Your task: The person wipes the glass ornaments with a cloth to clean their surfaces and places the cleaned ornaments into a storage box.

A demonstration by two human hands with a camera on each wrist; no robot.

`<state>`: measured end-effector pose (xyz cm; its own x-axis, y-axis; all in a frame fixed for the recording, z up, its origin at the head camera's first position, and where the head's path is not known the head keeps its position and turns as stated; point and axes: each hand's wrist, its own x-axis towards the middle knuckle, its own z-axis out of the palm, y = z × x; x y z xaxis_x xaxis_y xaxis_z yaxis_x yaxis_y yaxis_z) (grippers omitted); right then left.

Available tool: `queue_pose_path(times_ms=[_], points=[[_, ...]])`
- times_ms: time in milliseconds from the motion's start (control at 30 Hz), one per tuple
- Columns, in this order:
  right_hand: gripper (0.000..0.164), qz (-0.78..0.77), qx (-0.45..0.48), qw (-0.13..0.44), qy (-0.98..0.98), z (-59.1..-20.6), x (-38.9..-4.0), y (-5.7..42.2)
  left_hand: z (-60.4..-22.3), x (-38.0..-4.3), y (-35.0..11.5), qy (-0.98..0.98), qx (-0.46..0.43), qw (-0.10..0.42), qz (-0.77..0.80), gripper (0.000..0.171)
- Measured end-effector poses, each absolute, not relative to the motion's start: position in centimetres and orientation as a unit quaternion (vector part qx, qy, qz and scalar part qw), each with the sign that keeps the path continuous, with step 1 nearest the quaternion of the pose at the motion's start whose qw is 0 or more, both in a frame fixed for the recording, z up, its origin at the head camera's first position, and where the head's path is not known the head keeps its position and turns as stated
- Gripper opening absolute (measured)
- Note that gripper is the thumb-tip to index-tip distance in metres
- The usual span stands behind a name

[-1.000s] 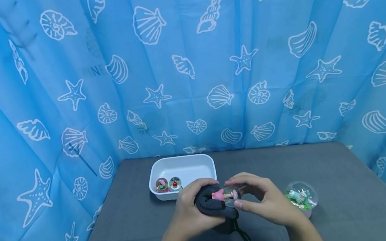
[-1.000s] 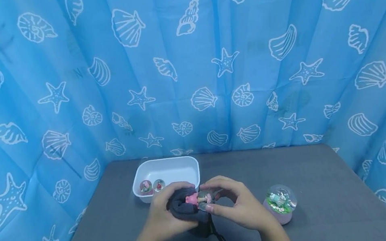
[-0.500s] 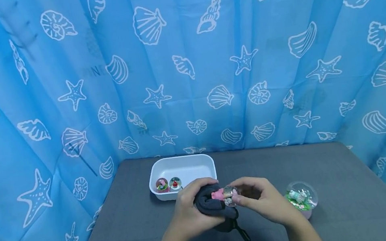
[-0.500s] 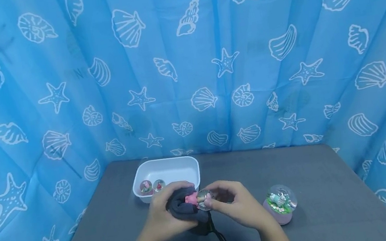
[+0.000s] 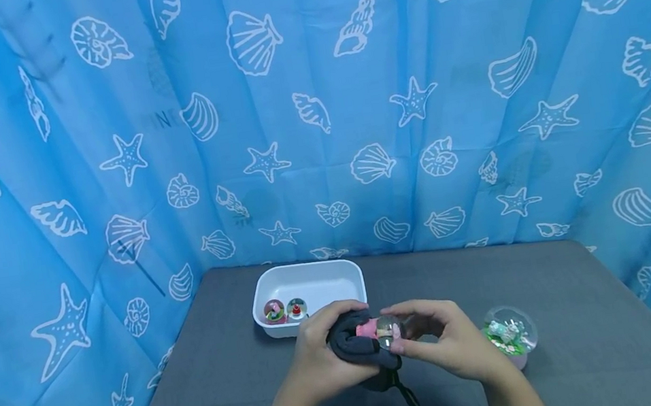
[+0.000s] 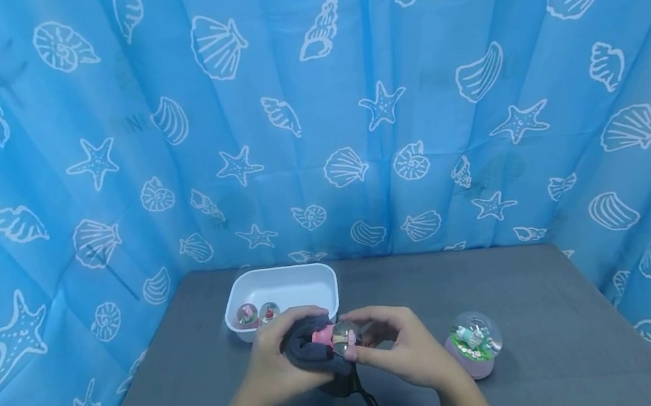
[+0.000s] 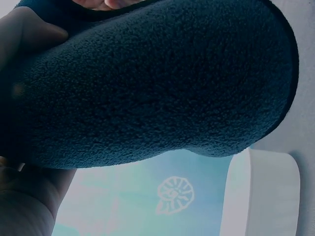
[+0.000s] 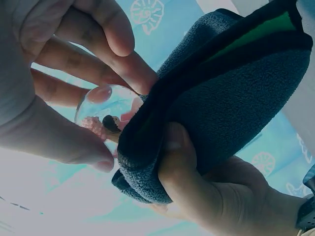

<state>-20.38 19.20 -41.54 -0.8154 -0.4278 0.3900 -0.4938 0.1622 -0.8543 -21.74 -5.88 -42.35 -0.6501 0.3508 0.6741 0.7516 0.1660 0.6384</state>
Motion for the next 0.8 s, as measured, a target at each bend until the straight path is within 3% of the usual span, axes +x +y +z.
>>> queue_pose_path(times_ms=[300,800], points=[[0.045,0.555,0.340,0.061,-0.757,-41.30,-20.16,19.08,-42.28,-21.85,-6.01,-0.747,-0.370,0.182,-0.521,0.068],[0.046,0.548,0.340,0.084,-0.759,-40.98,-19.86,19.23,-42.09,-21.53,-5.96,-0.753,-0.354,0.181,-0.525,0.069]])
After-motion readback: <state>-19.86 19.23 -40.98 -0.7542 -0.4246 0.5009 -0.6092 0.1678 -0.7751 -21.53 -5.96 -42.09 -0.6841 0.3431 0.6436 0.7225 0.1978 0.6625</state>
